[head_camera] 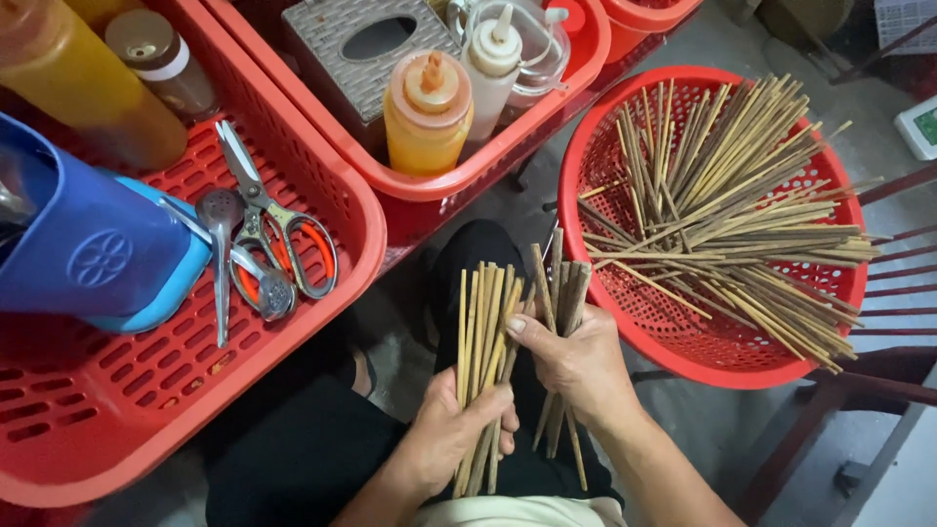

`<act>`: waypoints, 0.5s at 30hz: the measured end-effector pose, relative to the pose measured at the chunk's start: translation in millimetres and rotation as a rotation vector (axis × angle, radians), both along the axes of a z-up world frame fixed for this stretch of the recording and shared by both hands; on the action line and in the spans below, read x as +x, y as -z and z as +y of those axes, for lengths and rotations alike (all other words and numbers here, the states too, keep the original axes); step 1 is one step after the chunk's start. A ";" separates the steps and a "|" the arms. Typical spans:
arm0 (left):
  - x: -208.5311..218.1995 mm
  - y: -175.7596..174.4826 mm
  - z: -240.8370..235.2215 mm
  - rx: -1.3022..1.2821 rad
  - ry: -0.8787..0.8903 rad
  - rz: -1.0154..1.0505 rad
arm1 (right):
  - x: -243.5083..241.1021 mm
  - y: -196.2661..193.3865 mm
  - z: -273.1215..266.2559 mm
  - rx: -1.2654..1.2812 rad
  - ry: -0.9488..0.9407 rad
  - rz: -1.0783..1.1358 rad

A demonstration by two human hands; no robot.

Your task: The person sits on the floor and repeatedly picks up wooden skewers from a red basket, separates them into small groups, and places them into metal containers on a red cart. The person handles the skewers by hand throughout the clip.

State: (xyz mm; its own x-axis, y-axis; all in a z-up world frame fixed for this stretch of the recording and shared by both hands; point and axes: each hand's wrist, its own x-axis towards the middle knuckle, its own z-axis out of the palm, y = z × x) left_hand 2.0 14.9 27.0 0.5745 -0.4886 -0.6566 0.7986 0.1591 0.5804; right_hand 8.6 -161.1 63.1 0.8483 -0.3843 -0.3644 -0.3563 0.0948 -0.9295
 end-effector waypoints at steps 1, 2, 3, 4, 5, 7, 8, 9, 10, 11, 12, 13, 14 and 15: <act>-0.1 4.4 1.9 0.001 0.000 0.005 | 0.1 -1.0 0.2 0.001 0.000 0.005; -0.6 9.0 3.7 -0.025 0.007 -0.009 | -0.2 -1.8 0.3 0.032 -0.003 -0.002; -1.0 13.7 5.3 -0.051 0.014 -0.024 | -0.6 -2.5 0.3 0.062 -0.006 -0.010; -1.9 15.0 5.9 -0.049 0.014 -0.019 | -0.5 -2.8 0.7 0.063 -0.005 -0.004; -2.6 16.1 6.6 -0.083 0.008 -0.033 | -0.4 -3.3 1.3 0.045 -0.020 -0.021; -2.1 16.9 7.7 -0.117 0.001 -0.047 | 1.4 -4.5 3.5 0.027 -0.035 -0.037; -1.6 16.4 8.2 -0.112 0.009 -0.048 | 2.0 -5.1 5.2 0.035 -0.022 0.009; -1.2 16.0 8.7 -0.108 0.018 -0.049 | 2.7 -5.6 6.9 0.042 -0.009 0.055; -2.4 18.9 9.1 -0.106 0.016 -0.047 | 2.2 -5.6 5.5 0.043 -0.010 0.058; -3.7 22.0 9.5 -0.124 0.007 -0.049 | 1.7 -5.5 4.2 -0.009 -0.057 0.088; -5.3 25.0 9.8 -0.142 -0.002 -0.050 | 0.8 -5.4 2.9 -0.061 -0.104 0.119; -5.4 27.8 10.5 -0.141 -0.003 -0.047 | 1.2 -2.6 2.3 -0.060 -0.105 0.122; -5.8 30.6 11.0 -0.155 -0.008 -0.049 | 0.8 0.2 1.4 -0.036 -0.127 0.123; -6.2 33.5 11.4 -0.169 -0.013 -0.052 | 0.5 3.0 0.5 -0.013 -0.150 0.123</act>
State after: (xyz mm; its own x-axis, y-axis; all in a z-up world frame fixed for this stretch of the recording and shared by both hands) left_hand -4.2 26.3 -6.5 0.6121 -0.5821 -0.5353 0.7658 0.2675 0.5848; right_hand 9.2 -160.6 60.1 0.8456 -0.2623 -0.4649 -0.4767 0.0206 -0.8788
